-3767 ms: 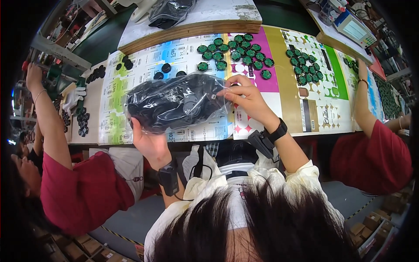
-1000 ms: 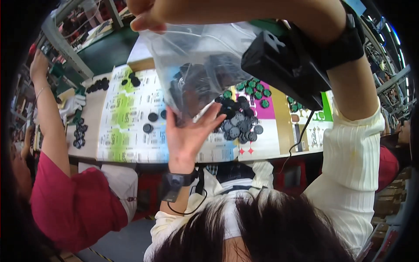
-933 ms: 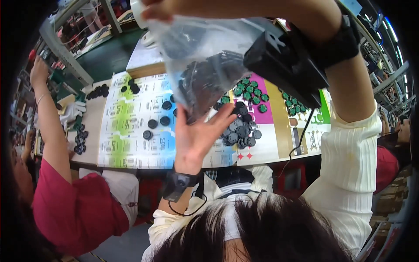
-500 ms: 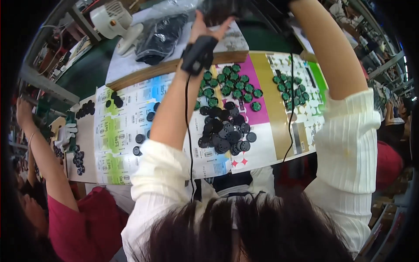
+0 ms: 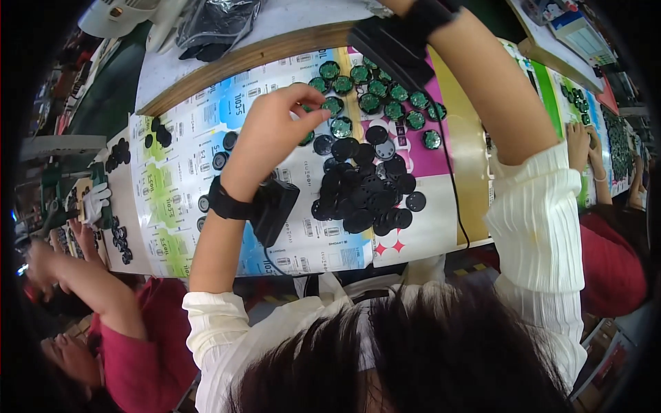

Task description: Assembling small circular black components onto a template on a production line.

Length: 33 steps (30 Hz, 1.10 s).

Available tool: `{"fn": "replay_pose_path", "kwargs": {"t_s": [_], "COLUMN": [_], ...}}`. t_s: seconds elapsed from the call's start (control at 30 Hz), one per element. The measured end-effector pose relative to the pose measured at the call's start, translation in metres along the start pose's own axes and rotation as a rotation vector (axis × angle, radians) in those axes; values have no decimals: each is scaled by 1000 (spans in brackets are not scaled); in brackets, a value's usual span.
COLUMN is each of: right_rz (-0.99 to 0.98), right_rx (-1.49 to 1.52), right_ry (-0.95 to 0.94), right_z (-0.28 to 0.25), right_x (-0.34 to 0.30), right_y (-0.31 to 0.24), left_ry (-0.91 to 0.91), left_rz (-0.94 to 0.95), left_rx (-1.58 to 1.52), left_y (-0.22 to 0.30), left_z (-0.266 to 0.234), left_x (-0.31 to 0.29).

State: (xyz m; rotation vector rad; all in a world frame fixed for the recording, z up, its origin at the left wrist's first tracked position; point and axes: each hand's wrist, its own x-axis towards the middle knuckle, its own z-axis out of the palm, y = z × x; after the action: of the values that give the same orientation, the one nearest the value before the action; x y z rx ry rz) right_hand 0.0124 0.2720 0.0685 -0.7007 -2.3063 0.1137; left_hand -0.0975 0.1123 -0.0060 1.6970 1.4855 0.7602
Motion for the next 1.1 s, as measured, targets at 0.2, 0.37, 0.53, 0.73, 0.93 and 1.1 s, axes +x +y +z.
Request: {"fn": "replay_pose_path", "kwargs": {"t_s": [0.2,0.37,0.53,0.73,0.93,1.1], "right_rz": [28,-236,404,500,459,454], "right_rx": [170,-117,235,150,-8,90], "right_ry": [0,393,88,-331,-401,-325], "right_z": [-38,-57,-53,-6,6,-8], "right_x": [-36,-85,-157,-210,-208,-196], "right_y": [2,6,-18,-14,-14,-12], "left_ry": [96,166,189,203,228,248], "left_rz": [87,206,183,137,159,249], "left_rx": [487,534,574,538,536,533], "left_y": [-9,-10,-20,-23,-18,-1], "left_z": [31,41,30,28,31,29], "left_x": [10,17,19,28,37,50]}}
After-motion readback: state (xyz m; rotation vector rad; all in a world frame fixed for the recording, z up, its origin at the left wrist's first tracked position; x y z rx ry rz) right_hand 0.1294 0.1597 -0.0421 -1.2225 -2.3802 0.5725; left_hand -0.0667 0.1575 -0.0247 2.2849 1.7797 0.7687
